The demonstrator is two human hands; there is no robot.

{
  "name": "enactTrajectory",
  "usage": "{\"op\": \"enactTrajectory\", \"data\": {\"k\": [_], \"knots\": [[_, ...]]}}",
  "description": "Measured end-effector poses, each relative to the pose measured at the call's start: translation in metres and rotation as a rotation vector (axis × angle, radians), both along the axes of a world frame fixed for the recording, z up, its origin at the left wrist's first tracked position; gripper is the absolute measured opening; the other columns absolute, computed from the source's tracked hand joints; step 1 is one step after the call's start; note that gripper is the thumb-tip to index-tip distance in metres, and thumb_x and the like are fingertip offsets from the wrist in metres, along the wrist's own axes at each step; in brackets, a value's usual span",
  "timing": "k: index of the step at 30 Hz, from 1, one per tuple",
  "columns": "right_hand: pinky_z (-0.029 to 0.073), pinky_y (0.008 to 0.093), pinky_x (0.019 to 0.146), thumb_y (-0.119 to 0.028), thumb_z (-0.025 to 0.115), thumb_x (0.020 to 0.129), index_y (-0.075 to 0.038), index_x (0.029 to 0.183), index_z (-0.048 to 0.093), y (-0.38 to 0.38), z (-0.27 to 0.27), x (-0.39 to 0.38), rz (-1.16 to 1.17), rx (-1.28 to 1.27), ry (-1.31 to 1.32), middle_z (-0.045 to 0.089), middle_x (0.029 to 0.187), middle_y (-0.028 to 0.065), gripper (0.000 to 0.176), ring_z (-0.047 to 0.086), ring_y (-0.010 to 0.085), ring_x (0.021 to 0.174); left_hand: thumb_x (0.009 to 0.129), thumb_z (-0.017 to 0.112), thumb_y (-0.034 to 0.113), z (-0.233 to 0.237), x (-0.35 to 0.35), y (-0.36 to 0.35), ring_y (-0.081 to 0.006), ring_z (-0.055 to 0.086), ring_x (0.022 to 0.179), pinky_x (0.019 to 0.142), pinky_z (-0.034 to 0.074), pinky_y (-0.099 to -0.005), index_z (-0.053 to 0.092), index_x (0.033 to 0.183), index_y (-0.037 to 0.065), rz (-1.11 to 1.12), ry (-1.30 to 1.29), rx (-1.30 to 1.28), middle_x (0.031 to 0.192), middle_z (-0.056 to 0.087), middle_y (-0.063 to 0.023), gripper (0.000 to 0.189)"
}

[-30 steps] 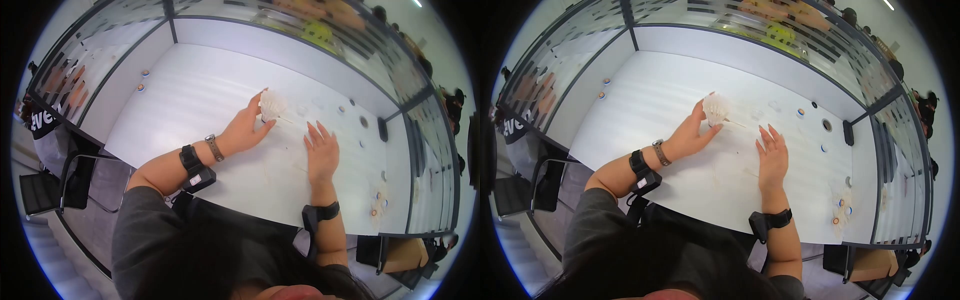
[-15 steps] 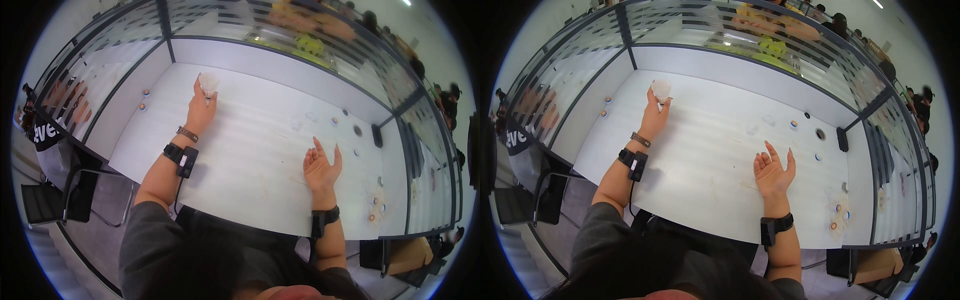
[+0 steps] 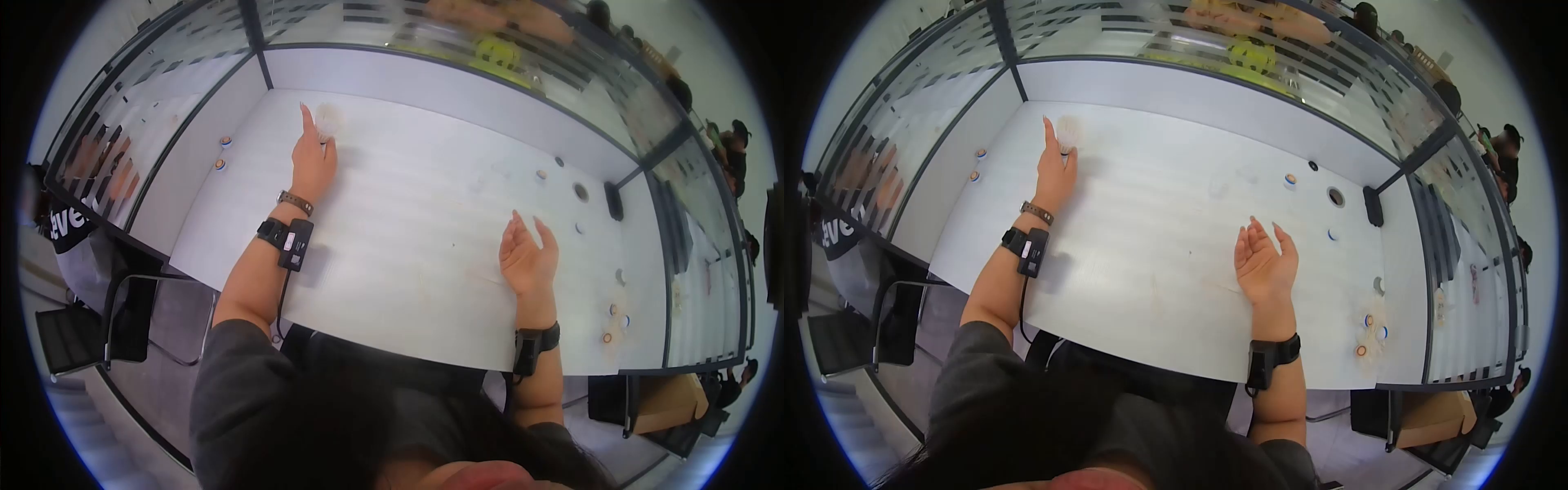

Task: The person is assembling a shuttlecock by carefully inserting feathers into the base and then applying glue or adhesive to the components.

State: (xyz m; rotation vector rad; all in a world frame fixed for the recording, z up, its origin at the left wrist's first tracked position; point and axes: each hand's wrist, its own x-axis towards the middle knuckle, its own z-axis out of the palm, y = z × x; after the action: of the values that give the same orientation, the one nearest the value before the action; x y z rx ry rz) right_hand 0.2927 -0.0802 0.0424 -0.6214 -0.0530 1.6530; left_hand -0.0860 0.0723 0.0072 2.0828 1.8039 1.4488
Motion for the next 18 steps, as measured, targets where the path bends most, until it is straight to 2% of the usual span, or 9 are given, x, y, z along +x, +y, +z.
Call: {"op": "enactTrajectory", "data": {"k": [1, 2, 5, 6, 12, 18], "knots": [[0.059, 0.0295, 0.083, -0.027, 0.056, 0.094, -0.002, 0.111, 0.063, -0.001, 0.002, -0.001, -0.017, -0.003, -0.014, 0.070, 0.092, 0.0049, 0.032, 0.069, 0.0189, 0.095, 0.088, 0.058, 0.004, -0.004, -0.002, 0.002, -0.0342, 0.063, 0.081, 0.076, 0.050, -0.0431, 0.001, 0.155, -0.005, -0.009, -0.017, 0.010, 0.091, 0.065, -0.0181, 0.088], [0.058, 0.0315, 0.087, -0.025, 0.055, 0.094, 0.000, 0.110, 0.063, 0.000, -0.002, 0.003, -0.015, 0.027, 0.012, 0.070, 0.101, 0.0089, 0.031, 0.068, 0.0225, 0.104, 0.088, 0.058, 0.005, -0.009, -0.003, 0.005, -0.0341, 0.063, 0.080, 0.076, 0.050, -0.0429, 0.000, 0.155, -0.005, -0.018, -0.036, 0.023, 0.089, 0.065, -0.0179, 0.089], [0.057, 0.0339, 0.092, -0.022, 0.054, 0.095, 0.002, 0.113, 0.058, -0.001, 0.007, -0.003, -0.110, -0.013, -0.056, 0.067, 0.116, 0.0140, 0.031, 0.064, 0.0274, 0.115, 0.087, 0.059, 0.004, -0.013, -0.002, 0.006, -0.0336, 0.064, 0.078, 0.076, 0.050, -0.0426, -0.002, 0.155, -0.006, -0.009, -0.042, 0.020, 0.086, 0.065, -0.0171, 0.092], [0.056, 0.0371, 0.096, -0.019, 0.052, 0.094, 0.004, 0.120, 0.050, -0.002, 0.004, -0.003, -0.122, 0.023, -0.056, 0.059, 0.130, 0.0193, 0.035, 0.058, 0.0328, 0.125, 0.086, 0.059, 0.004, -0.013, -0.002, 0.005, -0.0334, 0.064, 0.078, 0.076, 0.050, -0.0425, -0.002, 0.155, -0.006, -0.003, -0.035, 0.008, 0.085, 0.065, -0.0169, 0.093], [0.054, 0.0420, 0.100, -0.016, 0.050, 0.094, 0.005, 0.132, 0.037, 0.002, 0.003, -0.008, -0.163, 0.019, -0.088, 0.050, 0.138, 0.0247, 0.045, 0.054, 0.0404, 0.127, 0.081, 0.058, -0.001, -0.014, -0.004, 0.005, -0.0355, 0.064, 0.086, 0.079, 0.051, -0.0430, -0.002, 0.156, -0.003, -0.019, 0.005, -0.012, 0.098, 0.067, -0.0179, 0.096], [0.052, 0.0465, 0.102, -0.014, 0.049, 0.093, 0.006, 0.131, 0.038, 0.007, -0.005, 0.008, -0.195, 0.056, -0.008, 0.050, 0.138, 0.0264, 0.044, 0.053, 0.0431, 0.126, 0.079, 0.057, -0.001, -0.012, -0.003, 0.003, -0.0364, 0.063, 0.094, 0.087, 0.049, -0.0456, 0.007, 0.157, 0.001, 0.088, 0.054, -0.022, 0.108, 0.067, -0.0185, 0.093]]}}
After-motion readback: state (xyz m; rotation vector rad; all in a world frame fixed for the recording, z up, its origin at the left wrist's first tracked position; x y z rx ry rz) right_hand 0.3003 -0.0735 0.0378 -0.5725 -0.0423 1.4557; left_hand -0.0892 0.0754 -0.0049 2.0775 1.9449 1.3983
